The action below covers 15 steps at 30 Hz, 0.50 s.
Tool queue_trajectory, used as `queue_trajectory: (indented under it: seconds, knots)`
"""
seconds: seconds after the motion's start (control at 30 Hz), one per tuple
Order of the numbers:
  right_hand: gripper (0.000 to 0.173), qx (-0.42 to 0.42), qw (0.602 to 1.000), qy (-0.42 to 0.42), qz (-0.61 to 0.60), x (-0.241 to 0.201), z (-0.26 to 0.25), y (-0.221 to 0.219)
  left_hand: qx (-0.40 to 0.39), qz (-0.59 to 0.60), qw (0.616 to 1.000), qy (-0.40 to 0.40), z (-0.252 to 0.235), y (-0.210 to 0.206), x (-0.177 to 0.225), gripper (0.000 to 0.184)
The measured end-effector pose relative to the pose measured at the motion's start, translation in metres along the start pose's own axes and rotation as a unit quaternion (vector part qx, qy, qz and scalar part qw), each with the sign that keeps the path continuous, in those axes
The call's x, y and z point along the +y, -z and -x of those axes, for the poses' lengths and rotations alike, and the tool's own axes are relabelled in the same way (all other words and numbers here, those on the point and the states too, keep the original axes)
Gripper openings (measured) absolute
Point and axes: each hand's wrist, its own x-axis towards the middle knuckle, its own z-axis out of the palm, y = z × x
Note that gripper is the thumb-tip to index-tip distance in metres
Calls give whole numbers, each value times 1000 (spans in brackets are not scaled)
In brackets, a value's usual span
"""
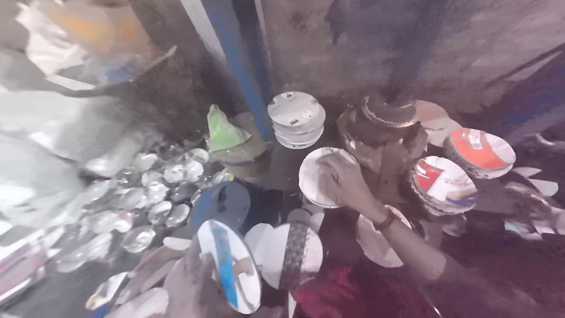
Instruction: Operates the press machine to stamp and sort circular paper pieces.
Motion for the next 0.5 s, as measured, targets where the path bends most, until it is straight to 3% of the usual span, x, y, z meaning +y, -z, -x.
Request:
queue_trajectory:
  seconds: [0.13, 0.2, 0.27, 0.33, 0.4, 0.47, 0.5]
  knots:
    - [59, -34, 986, -41, 160, 44, -22, 3, 14, -72, 997, -20, -1, 1, 5, 54]
    - [52, -54, 978, -39, 199, 52, -27, -1, 18, -83, 996, -17, -2, 4, 2, 56]
    - [35, -16, 981, -31, 191, 43, -33, 3, 30, -64, 997, -14, 2, -2, 1, 55]
    - [22, 29, 993, -49, 102, 32, -33, 17, 9, -25, 999, -44, 7, -2, -10, 42]
    - [13, 79, 989, -75, -99, 33, -33, 33, -38, -11, 998, -56, 10, -9, -8, 23]
    - [13, 50, 956, -113, -267, 24, -27, 46, -112, 9, 993, -41, 16, -19, -4, 24]
    - [13, 13, 952, -114, -283, 13, -19, 47, -139, 35, 989, -28, 20, -29, -4, 30]
